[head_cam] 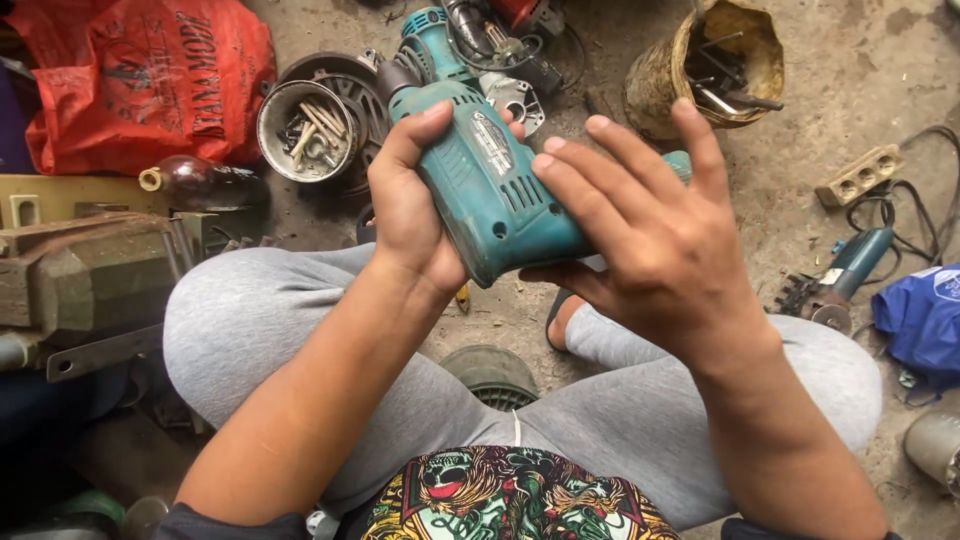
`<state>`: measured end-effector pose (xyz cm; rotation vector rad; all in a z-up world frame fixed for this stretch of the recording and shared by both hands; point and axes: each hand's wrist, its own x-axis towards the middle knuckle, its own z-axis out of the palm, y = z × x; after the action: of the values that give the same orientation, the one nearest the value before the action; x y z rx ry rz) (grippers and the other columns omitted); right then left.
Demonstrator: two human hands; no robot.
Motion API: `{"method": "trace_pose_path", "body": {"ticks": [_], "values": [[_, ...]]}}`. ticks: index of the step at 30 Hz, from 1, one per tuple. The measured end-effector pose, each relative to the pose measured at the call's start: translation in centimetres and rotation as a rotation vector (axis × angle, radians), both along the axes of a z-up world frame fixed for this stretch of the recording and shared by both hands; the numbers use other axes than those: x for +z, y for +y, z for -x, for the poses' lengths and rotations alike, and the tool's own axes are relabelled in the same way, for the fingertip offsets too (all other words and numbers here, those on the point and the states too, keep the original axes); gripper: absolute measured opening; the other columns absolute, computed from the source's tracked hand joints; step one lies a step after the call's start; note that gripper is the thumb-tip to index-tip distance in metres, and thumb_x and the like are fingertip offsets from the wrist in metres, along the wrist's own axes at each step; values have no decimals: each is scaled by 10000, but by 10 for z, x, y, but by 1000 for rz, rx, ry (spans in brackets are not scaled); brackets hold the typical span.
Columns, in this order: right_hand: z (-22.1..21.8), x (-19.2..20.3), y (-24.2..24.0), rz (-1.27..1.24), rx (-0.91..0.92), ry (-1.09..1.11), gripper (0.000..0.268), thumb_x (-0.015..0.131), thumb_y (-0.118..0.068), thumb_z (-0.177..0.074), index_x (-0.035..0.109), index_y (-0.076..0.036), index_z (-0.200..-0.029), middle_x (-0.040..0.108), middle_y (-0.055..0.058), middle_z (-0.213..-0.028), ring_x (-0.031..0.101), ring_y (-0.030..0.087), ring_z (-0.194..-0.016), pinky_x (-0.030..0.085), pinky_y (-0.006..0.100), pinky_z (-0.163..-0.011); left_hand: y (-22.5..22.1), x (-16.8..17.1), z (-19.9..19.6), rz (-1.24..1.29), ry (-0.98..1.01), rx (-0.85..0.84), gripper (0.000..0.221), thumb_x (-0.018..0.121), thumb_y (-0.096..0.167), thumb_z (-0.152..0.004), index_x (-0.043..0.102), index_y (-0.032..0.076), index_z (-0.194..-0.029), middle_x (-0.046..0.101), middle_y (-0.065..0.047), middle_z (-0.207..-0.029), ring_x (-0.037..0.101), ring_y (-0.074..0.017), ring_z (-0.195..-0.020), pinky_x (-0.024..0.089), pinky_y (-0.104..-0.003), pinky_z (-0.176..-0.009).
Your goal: Disassembling and reassembling an electric drill to inspect and repair internal components.
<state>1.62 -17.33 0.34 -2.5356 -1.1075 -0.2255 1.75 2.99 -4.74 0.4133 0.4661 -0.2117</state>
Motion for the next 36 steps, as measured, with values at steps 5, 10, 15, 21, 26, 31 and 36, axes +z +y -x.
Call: {"method": "trace_pose_path", "body": {"ticks": [5, 10, 15, 21, 26, 31, 36], "values": [[3, -1, 6, -2, 17, -79, 571, 877, -237, -849, 733, 8, -1344, 829, 145, -1239, 753, 282, -1236, 238, 452, -1269, -3, -4, 1, 13, 12, -10, 470, 611, 322, -867, 637, -63, -1135, 706, -182, -1003, 683, -249, -900, 539, -404, -909], [5, -5, 8, -41, -2, -97, 485, 836, -105, -838, 760, 17, -1300, 834, 142, -1223, 774, 285, -1198, 271, 427, -1266, -6, -6, 2, 14, -38, 4, 439, 611, 314, -881, 628, -47, -1130, 704, -171, -998, 681, -239, -880, 549, -397, -886], [7, -8, 10, -78, -37, -97, 440, 819, -35, -841, 799, 10, -1278, 849, 140, -1218, 792, 290, -1200, 215, 447, -1305, -6, -5, 2, 44, -66, 24, 415, 617, 298, -887, 618, -41, -1128, 702, -169, -989, 681, -229, -858, 551, -387, -867], [10, -15, 22, 24, -3, -11, 765, 937, -362, -883, 554, -89, -1486, 714, 191, -1479, 712, 326, -1341, 165, 460, -1302, -16, -2, 3, -125, 191, 96, 548, 637, 270, -785, 489, -12, -1231, 584, -178, -1040, 583, -247, -862, 498, -410, -811], [13, -7, 29, 51, 17, 26, 610, 726, -103, -855, 570, 24, -1431, 497, 240, -1559, 531, 423, -1433, 435, 523, -1196, -23, -14, 6, -35, 167, 85, 352, 650, 222, -845, 555, 13, -1113, 617, -128, -972, 587, -178, -806, 500, -322, -768], [20, -10, 33, 13, -7, 7, 539, 729, -67, -893, 591, 40, -1402, 554, 256, -1507, 580, 409, -1395, 474, 513, -1171, -27, -12, 9, 21, 111, 82, 346, 631, 200, -864, 586, -42, -1107, 672, -161, -1000, 647, -204, -847, 529, -322, -822], [21, -16, 35, -47, -21, -2, 572, 818, -126, -870, 630, 22, -1389, 582, 236, -1483, 628, 429, -1349, 520, 519, -1145, -27, -13, 6, 20, 135, 90, 346, 635, 202, -850, 573, -31, -1097, 676, -161, -951, 647, -203, -804, 537, -317, -774]]}}
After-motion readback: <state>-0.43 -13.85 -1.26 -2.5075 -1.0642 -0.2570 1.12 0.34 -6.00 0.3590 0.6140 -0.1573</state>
